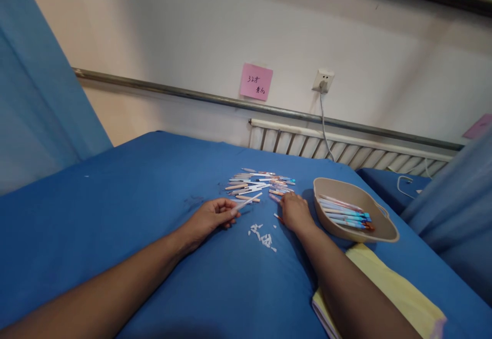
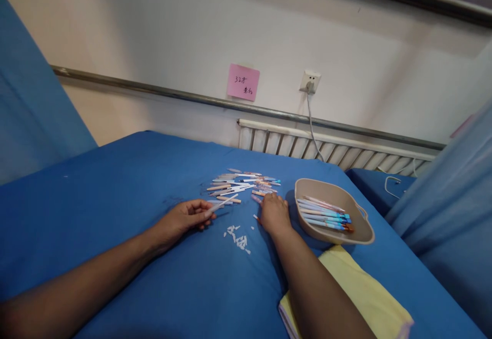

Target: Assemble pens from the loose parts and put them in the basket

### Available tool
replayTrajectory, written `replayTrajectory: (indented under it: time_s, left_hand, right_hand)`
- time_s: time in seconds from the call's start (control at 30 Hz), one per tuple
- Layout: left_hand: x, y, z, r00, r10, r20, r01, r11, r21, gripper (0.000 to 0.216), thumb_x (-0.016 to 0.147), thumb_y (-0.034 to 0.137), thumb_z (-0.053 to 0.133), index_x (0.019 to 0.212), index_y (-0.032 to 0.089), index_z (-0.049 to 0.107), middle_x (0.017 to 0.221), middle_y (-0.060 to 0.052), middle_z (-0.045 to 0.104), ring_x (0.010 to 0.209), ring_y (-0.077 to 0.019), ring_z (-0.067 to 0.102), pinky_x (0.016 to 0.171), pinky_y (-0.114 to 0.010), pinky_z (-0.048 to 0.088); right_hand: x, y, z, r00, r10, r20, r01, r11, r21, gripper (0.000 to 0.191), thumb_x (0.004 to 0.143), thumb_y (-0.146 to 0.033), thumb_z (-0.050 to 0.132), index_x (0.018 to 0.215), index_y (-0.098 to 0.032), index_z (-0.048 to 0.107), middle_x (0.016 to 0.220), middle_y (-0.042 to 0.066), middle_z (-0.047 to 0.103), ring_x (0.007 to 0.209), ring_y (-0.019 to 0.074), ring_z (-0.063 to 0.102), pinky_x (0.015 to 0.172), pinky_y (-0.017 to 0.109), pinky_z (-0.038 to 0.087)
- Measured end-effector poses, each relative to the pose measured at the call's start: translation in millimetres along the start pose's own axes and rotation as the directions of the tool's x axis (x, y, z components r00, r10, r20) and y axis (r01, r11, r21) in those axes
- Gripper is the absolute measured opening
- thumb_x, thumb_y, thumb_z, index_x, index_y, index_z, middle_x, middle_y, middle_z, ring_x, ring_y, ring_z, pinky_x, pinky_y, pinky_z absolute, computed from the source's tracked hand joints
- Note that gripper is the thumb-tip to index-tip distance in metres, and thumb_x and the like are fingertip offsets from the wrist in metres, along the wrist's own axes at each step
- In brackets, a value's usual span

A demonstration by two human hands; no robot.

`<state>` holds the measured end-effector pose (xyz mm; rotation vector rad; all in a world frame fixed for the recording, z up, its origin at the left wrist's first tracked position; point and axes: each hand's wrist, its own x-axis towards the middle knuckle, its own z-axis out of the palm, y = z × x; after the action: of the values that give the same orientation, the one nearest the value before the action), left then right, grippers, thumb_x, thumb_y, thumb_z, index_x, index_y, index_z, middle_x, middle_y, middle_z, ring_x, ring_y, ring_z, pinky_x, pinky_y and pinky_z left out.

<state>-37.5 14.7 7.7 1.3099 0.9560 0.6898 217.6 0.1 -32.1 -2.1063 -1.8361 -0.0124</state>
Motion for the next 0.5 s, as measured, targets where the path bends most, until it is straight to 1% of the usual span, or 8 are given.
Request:
replayTrajectory:
  time_s: [0.03,0.1,0.13,0.17,0.23,0.27,0.33,0.5]
  left_hand:
    - [0,0,0,1.0,0.001,-0.002,-0.001,1.0,-0.002,0.033,0.065,0.036,0.073,0.087,0.015,0.061,0.077,-0.002,0.067,0.058,-0.009,0.054,0.058,-0.023,0.043]
    - [1,-1,-1,1.0,0.002,-0.012,-0.002,1.0,-0.006,0.034,0.065,0.035,0.073,0.088,0.014,0.06,0.078,-0.002,0.067,0.059,-0.0092,0.055,0.059,-0.023,0.044]
    - [1,-1,-1,1.0,0.002,-0.02,-0.002,1.0,-0.005,0.035,0.065,0.035,0.073,0.089,0.014,0.06,0.078,-0.003,0.067,0.059,-0.0093,0.055,0.059,-0.023,0.044]
    - [1,-2,-2,1.0,0.003,-0.031,-0.003,1.0,0.0,0.035,0.065,0.036,0.073,0.09,0.014,0.059,0.079,-0.003,0.067,0.059,-0.0094,0.055,0.059,-0.023,0.044]
    - [2,-3,-3,0.998,0.01,-0.054,-0.01,1.0,0.017,0.036,0.066,0.036,0.072,0.09,0.014,0.059,0.079,-0.004,0.066,0.059,-0.0094,0.055,0.058,-0.023,0.044]
    - [3,-3,-3,0.998,0.016,-0.062,-0.014,1.0,0.027,0.036,0.066,0.036,0.072,0.09,0.014,0.059,0.079,-0.003,0.066,0.059,-0.0092,0.055,0.058,-0.023,0.044]
    - [3,-4,-4,0.998,0.027,-0.064,-0.024,0.999,0.045,0.035,0.066,0.036,0.071,0.09,0.014,0.058,0.078,-0.002,0.066,0.058,-0.0089,0.054,0.058,-0.022,0.044]
    - [4,-5,-3,0.998,0.047,-0.045,-0.042,0.995,0.088,0.032,0.067,0.035,0.069,0.089,0.015,0.059,0.076,-0.001,0.065,0.058,-0.0093,0.055,0.058,-0.023,0.044]
  right_hand:
    - [0,0,1,1.0,0.001,-0.011,0.0,0.998,0.064,0.015,0.084,-0.021,0.047,0.092,-0.016,0.059,0.095,0.014,0.063,0.09,0.0259,0.057,0.077,0.037,0.039]
    - [1,0,2,1.0,0.001,-0.02,0.006,0.953,0.303,0.015,0.085,-0.022,0.043,0.091,-0.018,0.057,0.086,0.01,0.064,0.08,0.0219,0.059,0.072,0.034,0.041]
    - [2,0,2,1.0,-0.001,-0.02,0.011,0.887,0.462,0.016,0.086,-0.024,0.042,0.091,-0.019,0.056,0.082,0.007,0.063,0.074,0.0196,0.059,0.068,0.031,0.042]
    - [2,-1,1,1.0,-0.003,-0.021,0.015,0.787,0.616,0.017,0.086,-0.027,0.041,0.091,-0.019,0.055,0.077,0.004,0.061,0.068,0.0177,0.058,0.064,0.029,0.043]
    - [2,-2,0,1.0,-0.007,-0.025,0.025,0.553,0.833,0.02,0.084,-0.035,0.044,0.09,-0.02,0.055,0.068,-0.001,0.056,0.058,0.0146,0.053,0.057,0.026,0.042]
    - [2,-3,-1,1.0,-0.009,-0.03,0.031,0.461,0.887,0.022,0.082,-0.039,0.046,0.087,-0.02,0.056,0.064,-0.002,0.053,0.056,0.0136,0.051,0.054,0.024,0.041]
    - [0,-5,-4,0.999,-0.018,-0.034,0.038,0.365,0.93,0.025,0.079,-0.043,0.051,0.082,-0.019,0.058,0.059,-0.004,0.048,0.053,0.0121,0.047,0.052,0.023,0.038]
    - [-4,-11,-8,0.999,-0.011,-0.037,0.039,0.322,0.946,0.026,0.077,-0.044,0.055,0.081,-0.019,0.06,0.059,-0.004,0.048,0.054,0.0111,0.046,0.053,0.022,0.036]
